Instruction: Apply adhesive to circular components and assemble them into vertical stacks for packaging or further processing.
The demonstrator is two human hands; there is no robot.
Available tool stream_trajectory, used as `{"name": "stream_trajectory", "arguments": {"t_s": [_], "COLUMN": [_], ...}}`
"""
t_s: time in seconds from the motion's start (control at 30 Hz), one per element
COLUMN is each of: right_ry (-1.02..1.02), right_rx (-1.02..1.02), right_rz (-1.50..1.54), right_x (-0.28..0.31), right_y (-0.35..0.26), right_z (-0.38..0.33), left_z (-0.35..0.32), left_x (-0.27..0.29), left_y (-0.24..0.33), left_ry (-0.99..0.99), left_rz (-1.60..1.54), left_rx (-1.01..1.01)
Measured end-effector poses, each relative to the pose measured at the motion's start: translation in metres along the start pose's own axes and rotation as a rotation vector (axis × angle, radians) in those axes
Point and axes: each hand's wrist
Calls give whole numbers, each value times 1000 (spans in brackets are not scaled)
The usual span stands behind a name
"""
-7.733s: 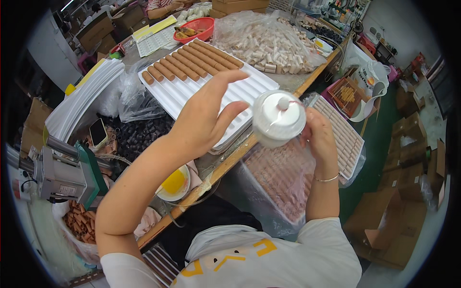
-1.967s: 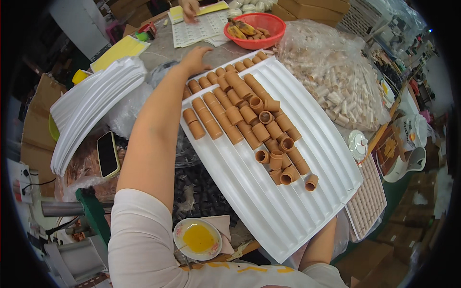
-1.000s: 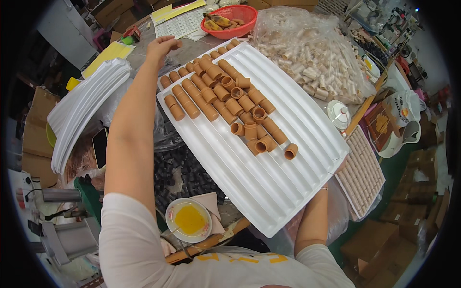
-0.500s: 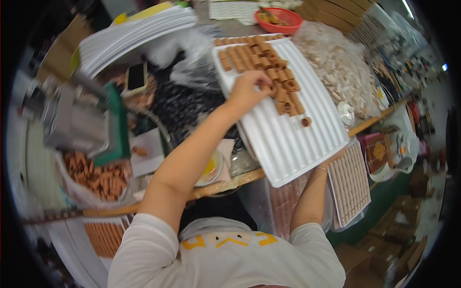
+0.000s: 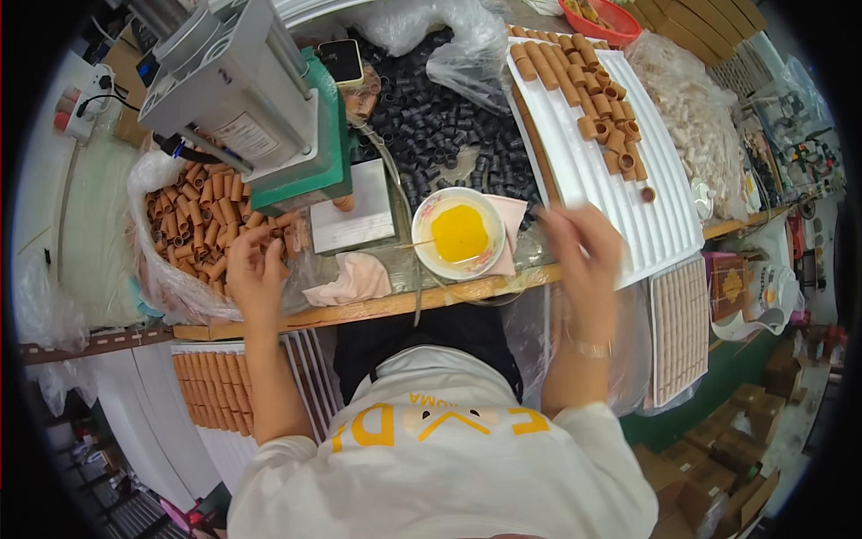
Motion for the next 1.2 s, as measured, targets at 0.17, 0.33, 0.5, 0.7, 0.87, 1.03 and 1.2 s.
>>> {"name": "stream_trajectory", "arguments": {"t_s": [0.17, 0.33, 0.5, 0.7, 0.87, 1.03, 1.2], "right_ry": [-206, -338, -180, -272, -404, -183, -109], "right_rx": [-41, 23, -5, 11, -279, 199, 424], "right_rz": [-458, -812, -787, -225, 345, -6, -330], "right_x": [-107, -155, -142, -80, -58, -83, -105], "right_y": [51, 56, 69, 59, 36, 49, 53], "right_z": [88, 117, 118, 70, 11, -1, 3], "left_z": [1, -10, -7, -20, -36, -31, -20], "left_x": [29, 36, 38, 33, 0, -47, -69], "left_y": [-48, -67, -57, -36, 3, 35, 63], "left_ry": [-179, -172, -113, 24, -98, -309, -370], "left_rz": [561, 484, 334, -331, -616, -563, -495], "left_rx": [-96, -71, -1, 218, 107, -70, -42]}}
Point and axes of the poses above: each hand's wrist, its own z-axis towards the middle knuckle, its own x-axis out of the back of the hand, y = z × x, and after that the axes turned 13 degrees about -x, right-handed
